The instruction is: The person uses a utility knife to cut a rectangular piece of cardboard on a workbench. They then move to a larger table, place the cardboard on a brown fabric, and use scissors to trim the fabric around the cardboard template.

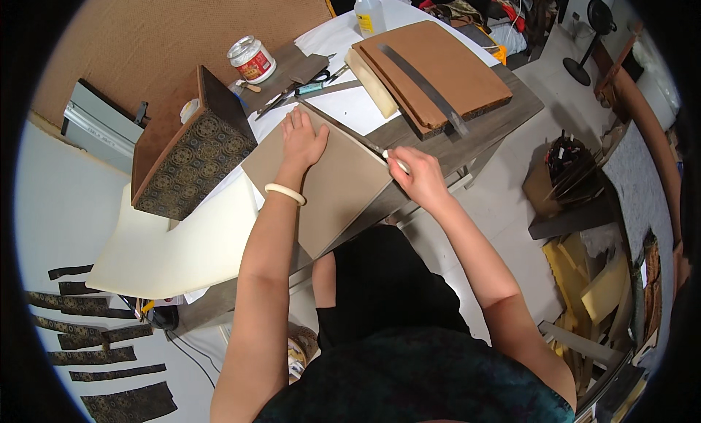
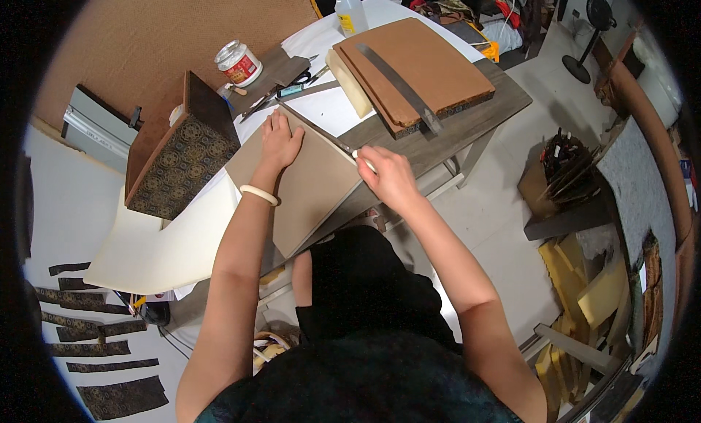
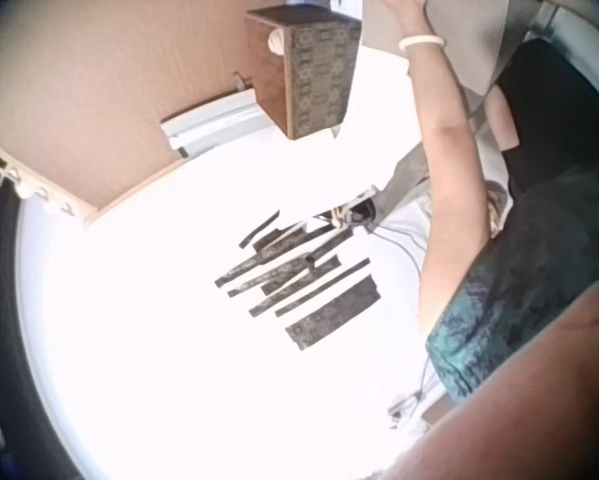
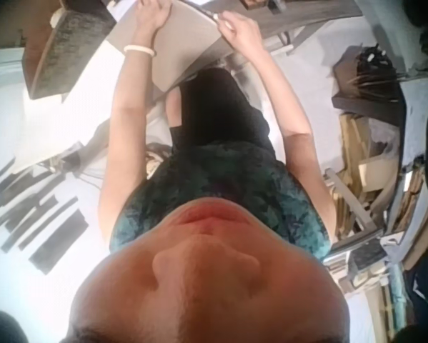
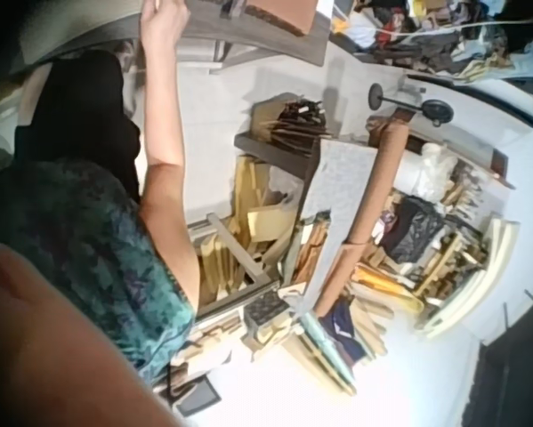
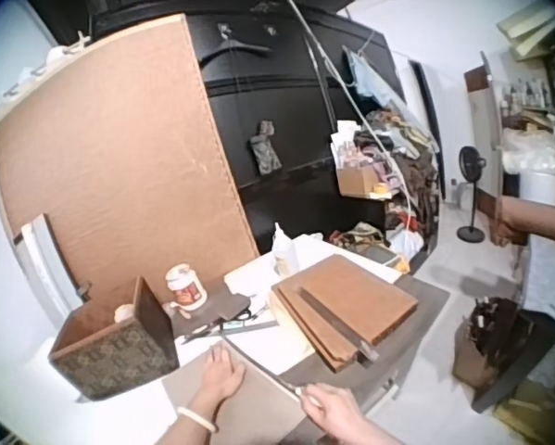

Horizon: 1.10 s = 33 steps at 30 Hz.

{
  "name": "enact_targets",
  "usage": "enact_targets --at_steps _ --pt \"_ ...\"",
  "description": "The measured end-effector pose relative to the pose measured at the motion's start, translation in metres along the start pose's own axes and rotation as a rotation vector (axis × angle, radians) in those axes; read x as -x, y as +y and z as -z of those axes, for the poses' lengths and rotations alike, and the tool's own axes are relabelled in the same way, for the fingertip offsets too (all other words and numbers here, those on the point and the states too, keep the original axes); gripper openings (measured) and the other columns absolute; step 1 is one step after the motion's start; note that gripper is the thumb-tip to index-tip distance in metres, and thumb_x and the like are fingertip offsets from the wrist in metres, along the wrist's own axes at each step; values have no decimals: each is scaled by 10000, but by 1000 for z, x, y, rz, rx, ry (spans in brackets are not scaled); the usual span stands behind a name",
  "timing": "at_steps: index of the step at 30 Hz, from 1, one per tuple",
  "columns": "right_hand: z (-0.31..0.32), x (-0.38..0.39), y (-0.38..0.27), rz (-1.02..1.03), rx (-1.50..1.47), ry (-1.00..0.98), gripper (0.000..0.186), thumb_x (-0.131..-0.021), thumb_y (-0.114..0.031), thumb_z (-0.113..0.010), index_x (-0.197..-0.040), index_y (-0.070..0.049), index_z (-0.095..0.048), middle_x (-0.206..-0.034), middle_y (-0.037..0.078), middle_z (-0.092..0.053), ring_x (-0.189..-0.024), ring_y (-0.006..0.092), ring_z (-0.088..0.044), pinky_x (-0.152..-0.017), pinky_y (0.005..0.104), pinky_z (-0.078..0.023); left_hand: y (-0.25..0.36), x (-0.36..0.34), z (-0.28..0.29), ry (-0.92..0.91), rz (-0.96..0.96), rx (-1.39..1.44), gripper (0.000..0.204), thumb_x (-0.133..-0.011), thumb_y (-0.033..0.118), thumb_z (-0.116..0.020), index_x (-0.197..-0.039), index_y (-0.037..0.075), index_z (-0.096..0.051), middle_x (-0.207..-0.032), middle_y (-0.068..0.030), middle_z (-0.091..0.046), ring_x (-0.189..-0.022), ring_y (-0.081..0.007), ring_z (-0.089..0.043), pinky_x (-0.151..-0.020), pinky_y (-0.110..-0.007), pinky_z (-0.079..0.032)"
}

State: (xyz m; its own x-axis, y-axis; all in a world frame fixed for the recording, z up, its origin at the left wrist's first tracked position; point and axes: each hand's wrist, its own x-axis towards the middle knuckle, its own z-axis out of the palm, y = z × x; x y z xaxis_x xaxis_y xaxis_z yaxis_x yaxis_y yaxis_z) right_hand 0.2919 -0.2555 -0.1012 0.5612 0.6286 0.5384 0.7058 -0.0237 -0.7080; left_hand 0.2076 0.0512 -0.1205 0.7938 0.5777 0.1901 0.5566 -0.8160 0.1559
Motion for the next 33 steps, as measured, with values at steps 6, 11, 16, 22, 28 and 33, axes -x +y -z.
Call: enact_targets --at_steps 6,11,16,22,28,33 --pt "4 2 4 16 -2 2 72 -941 -116 -675 -983 -59 -660 -892 153 -685 -801 407 -666 -685 466 -539 2 2 0 2 -7 -4 804 -985 510 -482 -1505 -91 -362 -1665 -286 -241 -1551 -463 -188 -1280 -526 -110" --pt "1 8 5 -4 -5 -44 97 -942 -105 -689 -1004 -32 -672 -915 160 -696 -773 393 -661 -664 439 -526 2 1 1 19 -15 -14 808 -982 510 -486 -1503 -94 -360 -1654 -294 -261 -1540 -471 -216 -1274 -536 -131" --pt "1 -4 -2 -20 -3 -59 83 -946 -128 -673 -991 -60 -654 -909 147 -691 -801 409 -662 -683 477 -530 -4 1 -7 73 -35 -49 760 -980 481 -509 -1479 -82 -397 -1640 -283 -301 -1520 -474 -255 -1265 -530 -164" --pt "3 13 6 20 -30 -11 81 -948 -127 -662 -998 -65 -647 -893 151 -680 -802 415 -657 -692 488 -524 -1 -1 -5 70 -22 -50 742 -978 473 -510 -1460 -84 -418 -1635 -281 -314 -1520 -466 -258 -1262 -532 -169" --pt "-5 -6 6 -5 -7 -81 102 -937 -140 -663 -949 -44 -631 -905 153 -699 -800 414 -659 -687 484 -526 1 -2 1 0 -11 -53 822 -985 519 -479 -1517 -96 -359 -1666 -279 -247 -1544 -455 -219 -1277 -533 -129" --pt "-5 -5 5 -38 -41 -53 110 -928 -142 -663 -941 -38 -627 -904 170 -710 -823 418 -667 -701 487 -528 1 -1 2 6 9 -56 822 -980 520 -472 -1518 -92 -361 -1666 -266 -258 -1545 -446 -220 -1276 -533 -133"
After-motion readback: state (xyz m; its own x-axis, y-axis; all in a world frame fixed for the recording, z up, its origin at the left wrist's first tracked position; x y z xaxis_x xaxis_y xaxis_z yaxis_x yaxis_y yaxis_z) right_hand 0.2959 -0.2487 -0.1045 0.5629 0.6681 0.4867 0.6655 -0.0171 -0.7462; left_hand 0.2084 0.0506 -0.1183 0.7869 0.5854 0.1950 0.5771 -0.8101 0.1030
